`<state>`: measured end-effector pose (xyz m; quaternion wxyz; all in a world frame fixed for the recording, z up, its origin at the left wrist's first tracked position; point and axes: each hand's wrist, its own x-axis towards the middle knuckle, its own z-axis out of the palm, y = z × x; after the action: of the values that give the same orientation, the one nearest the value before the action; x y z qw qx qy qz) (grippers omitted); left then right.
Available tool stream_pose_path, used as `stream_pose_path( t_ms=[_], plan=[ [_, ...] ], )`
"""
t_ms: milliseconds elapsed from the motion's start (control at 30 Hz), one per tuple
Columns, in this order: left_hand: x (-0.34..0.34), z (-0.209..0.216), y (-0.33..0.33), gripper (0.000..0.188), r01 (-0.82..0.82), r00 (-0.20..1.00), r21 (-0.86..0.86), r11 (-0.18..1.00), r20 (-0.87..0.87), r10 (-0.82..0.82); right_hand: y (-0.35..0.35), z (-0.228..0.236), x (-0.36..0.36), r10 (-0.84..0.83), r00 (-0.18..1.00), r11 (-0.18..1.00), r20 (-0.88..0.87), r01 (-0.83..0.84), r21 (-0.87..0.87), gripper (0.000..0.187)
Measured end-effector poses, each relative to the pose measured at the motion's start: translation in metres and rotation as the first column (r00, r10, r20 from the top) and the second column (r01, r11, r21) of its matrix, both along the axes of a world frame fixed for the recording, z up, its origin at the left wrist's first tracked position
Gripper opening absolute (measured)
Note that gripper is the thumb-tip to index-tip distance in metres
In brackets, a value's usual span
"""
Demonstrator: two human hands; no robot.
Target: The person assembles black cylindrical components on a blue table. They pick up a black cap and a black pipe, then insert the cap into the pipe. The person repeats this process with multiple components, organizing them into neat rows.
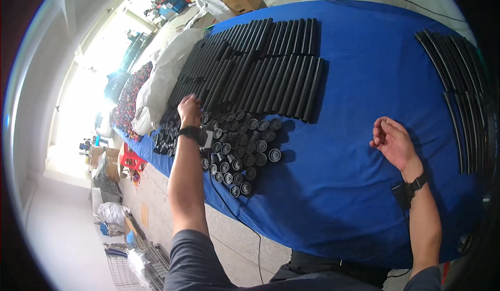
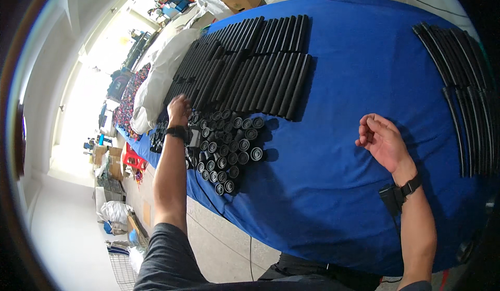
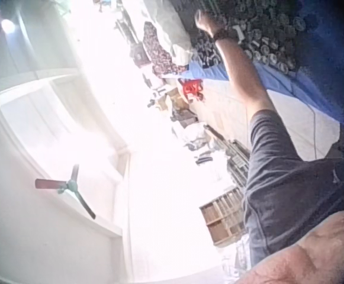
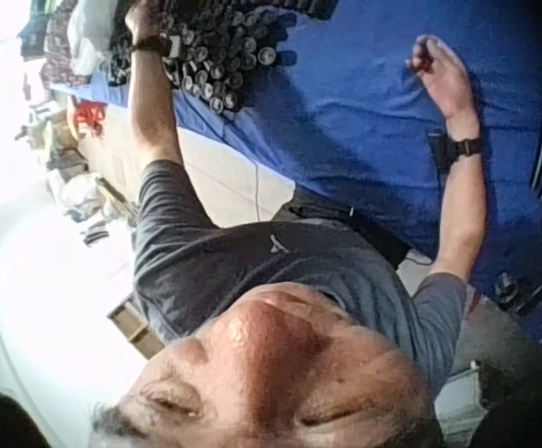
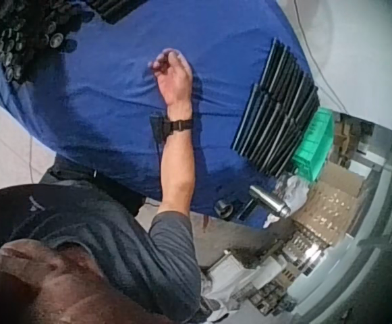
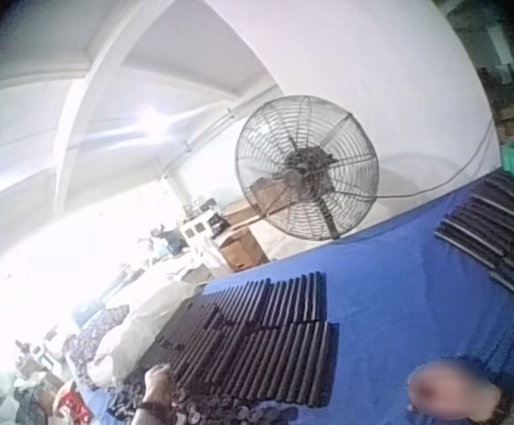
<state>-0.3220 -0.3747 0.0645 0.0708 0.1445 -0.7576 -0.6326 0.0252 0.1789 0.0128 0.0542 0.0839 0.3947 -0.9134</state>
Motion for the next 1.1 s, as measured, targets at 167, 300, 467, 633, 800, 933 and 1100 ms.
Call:
stream_pose_path(
  t_ms=[167, 300, 467, 633, 800, 933, 1100],
  plan=[
    [-0.031, -0.002, 0.013, 0.054, 0.080, 0.815, -0.987, 0.138, -0.015, -0.579, -0.007, 0.005, -0.001, -0.001, 1.000, 1.000, 0.003, 0.001, -0.013, 0.018],
    [-0.038, -0.007, 0.035, 0.063, 0.272, 0.876, -0.953, 0.137, 0.186, -0.444, -0.003, 0.002, -0.003, 0.006, 1.000, 1.000, 0.020, -0.005, -0.018, 0.018],
    [-0.022, -0.001, 0.043, 0.054, 0.201, 0.883, -0.953, 0.228, 0.075, -0.464, 0.000, 0.005, -0.002, 0.008, 1.000, 1.000, 0.016, -0.008, -0.011, 0.019],
    [0.005, 0.006, 0.025, 0.047, 0.190, 0.872, -0.951, 0.244, 0.050, -0.486, -0.002, 0.002, -0.002, 0.008, 1.000, 1.000, 0.006, -0.008, -0.007, 0.019],
    [0.025, 0.017, -0.001, 0.049, 0.190, 0.889, -0.880, 0.435, -0.034, -0.457, -0.002, 0.005, -0.002, 0.005, 1.000, 1.000, 0.002, -0.005, 0.003, 0.019],
    [0.034, 0.023, -0.022, 0.048, 0.207, 0.927, -0.817, 0.538, -0.012, -0.375, -0.002, 0.005, -0.001, 0.003, 1.000, 1.000, 0.001, -0.003, 0.007, 0.018],
    [0.022, 0.025, -0.067, 0.042, -0.062, 0.996, 0.018, 0.998, -0.067, 0.063, -0.004, 0.003, -0.002, 0.015, 1.000, 1.000, -0.011, -0.015, -0.012, 0.018]
  ],
)
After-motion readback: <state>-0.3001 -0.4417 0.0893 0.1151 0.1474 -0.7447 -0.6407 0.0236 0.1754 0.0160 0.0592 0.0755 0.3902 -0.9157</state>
